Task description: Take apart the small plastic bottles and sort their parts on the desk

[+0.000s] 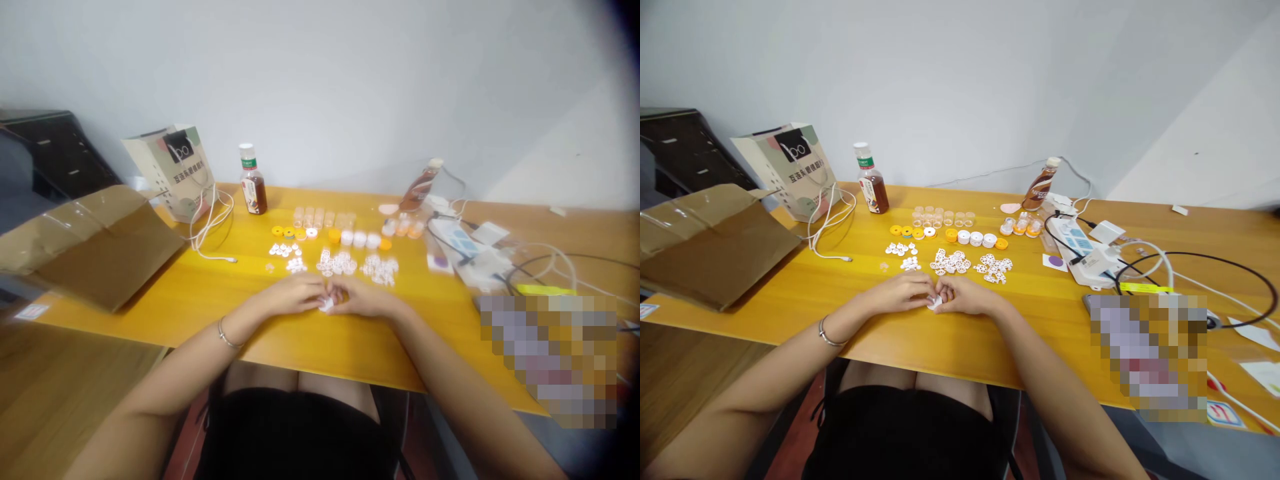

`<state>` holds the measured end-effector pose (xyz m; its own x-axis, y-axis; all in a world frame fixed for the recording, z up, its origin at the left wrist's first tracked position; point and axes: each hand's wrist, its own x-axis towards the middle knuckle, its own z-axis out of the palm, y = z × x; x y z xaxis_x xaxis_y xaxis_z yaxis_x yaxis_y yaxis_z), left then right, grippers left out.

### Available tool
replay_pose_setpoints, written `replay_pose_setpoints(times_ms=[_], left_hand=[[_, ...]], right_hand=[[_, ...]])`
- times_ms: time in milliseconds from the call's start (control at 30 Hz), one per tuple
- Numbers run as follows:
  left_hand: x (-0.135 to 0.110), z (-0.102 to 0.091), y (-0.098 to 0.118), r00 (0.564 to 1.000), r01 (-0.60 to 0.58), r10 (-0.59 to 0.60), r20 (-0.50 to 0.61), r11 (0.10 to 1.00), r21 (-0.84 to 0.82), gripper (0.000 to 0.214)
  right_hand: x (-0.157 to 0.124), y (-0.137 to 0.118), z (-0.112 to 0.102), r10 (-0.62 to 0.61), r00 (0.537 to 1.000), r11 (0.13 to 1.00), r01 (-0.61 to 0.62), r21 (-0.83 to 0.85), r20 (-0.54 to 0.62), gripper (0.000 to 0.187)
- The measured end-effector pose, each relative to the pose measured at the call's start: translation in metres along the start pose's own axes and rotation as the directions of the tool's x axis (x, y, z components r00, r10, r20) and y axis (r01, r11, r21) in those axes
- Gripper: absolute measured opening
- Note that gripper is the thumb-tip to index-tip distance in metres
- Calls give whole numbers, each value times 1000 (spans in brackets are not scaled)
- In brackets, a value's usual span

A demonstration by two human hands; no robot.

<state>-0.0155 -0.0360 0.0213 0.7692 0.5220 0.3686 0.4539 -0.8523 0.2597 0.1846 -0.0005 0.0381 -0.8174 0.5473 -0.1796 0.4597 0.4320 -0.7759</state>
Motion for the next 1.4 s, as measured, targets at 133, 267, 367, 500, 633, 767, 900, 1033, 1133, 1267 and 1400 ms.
replay_pose_setpoints(times_ms=[133, 267, 367, 500, 633, 767, 900, 1033, 1133, 1267, 1400], left_hand=[[0, 4, 0, 999, -25, 29, -20, 985, 170, 24], [0, 4, 2, 999, -48, 40, 30, 944, 326, 29], [0, 3, 3, 998, -64, 51, 44, 934, 352, 31], [0, 4, 4, 997, -80, 75, 29, 936, 344, 28], [-1, 5, 4, 994, -109, 94, 58, 899, 425, 27], [-1, 5, 4, 992, -126, 99, 81, 867, 481, 29], [0, 6, 1, 991, -132, 125, 44, 897, 422, 30], [0, 7, -3, 996, -91, 92, 12, 945, 315, 29], [1, 7, -4, 1000, -21, 21, -1, 981, 192, 25], [2, 9, -5, 991, 130, -131, -4, 990, -53, 21], [2, 14, -9, 967, 222, -252, -42, 911, -346, 18]], right_hand=[[1, 0, 1, -8, 1000, 1000, 8, -7, -5, 26], [1, -2, 1, -11, 1000, 1000, 11, -9, -5, 25], [0, -3, 0, 4, 1000, 1000, -4, -27, -23, 27], [0, -2, 0, 5, 1000, 999, -7, -47, -28, 27], [0, -3, 0, 0, 1000, 999, -1, -50, -25, 26], [0, -4, 0, 20, 999, 998, -22, -60, -31, 26], [-1, -3, 0, 37, 999, 997, -39, -65, -34, 26], [-1, -3, 0, 48, 998, 997, -50, -65, -35, 26], [-1, -2, -1, 47, 998, 997, -49, -54, -31, 25], [-1, 0, -1, 37, 999, 997, -39, -64, -30, 24], [0, 2, -2, 21, 999, 996, -24, -91, -28, 23]])
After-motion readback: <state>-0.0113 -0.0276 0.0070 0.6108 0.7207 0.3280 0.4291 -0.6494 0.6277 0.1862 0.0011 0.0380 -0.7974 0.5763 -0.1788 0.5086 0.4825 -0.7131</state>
